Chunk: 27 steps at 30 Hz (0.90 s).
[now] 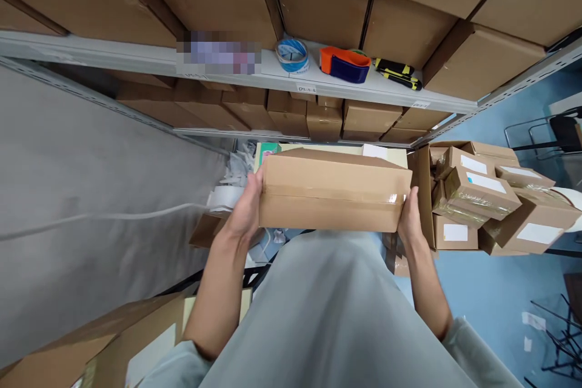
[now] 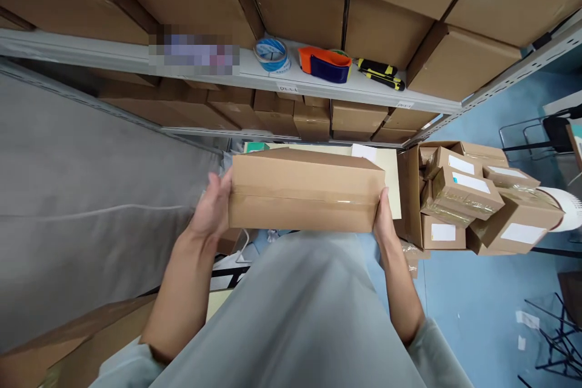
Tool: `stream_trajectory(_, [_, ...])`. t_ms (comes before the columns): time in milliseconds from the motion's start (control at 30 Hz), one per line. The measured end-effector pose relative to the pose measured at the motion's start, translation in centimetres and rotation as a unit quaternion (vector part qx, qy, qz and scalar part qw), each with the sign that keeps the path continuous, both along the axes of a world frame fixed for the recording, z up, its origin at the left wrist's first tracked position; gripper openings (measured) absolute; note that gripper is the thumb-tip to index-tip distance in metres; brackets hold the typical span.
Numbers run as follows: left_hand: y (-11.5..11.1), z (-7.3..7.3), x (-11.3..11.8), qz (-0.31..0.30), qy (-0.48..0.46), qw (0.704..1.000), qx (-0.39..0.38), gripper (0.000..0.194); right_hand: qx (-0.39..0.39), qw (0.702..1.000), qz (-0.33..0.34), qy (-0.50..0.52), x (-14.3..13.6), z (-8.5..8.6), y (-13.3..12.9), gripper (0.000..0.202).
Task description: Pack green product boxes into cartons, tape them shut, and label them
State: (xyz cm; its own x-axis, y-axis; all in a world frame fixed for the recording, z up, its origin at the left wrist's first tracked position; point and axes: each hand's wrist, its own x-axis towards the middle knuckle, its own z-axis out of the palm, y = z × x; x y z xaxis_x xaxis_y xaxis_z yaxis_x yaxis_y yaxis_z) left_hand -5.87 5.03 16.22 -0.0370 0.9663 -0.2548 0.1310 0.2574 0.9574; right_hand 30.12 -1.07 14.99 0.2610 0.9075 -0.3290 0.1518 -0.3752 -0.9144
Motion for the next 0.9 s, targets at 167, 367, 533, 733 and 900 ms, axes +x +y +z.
stream_trajectory(167, [-0.5, 1.1, -0.2, -0.001, -0.087, 0.994, -0.062, 0.107, 0.017, 0.997, 0.048, -0.066, -0.8, 1.7, 0.0, 0.115])
stream_trajectory(367, [-1.9, -1.4, 0.9, 0.015, -0.129, 0.986, -0.100, 0.105, 0.020, 0.997, 0.058, -0.047, -1.3, 1.4, 0.2, 0.106])
stream_trajectory(533, [-3.0, -2.7, -0.5, 0.051, -0.143, 0.978, -0.139, 0.107, 0.076, 0.997, 0.009, -0.028, 0.0, 1.5, -0.5, 0.095])
stream_trajectory(733, [-2.0, -5.2, -1.2, 0.037, -0.042, 0.989, -0.140, 0.096, 0.015, 0.998, -0.013, -0.055, 2.5, -0.6, -0.8, 0.089])
stream_trajectory(900, [-1.3, -7.3, -0.7, 0.030, 0.022, 0.994, -0.100, 0.087, -0.046, 0.998, -0.037, 0.013, 3.1, -3.0, -0.7, 0.082])
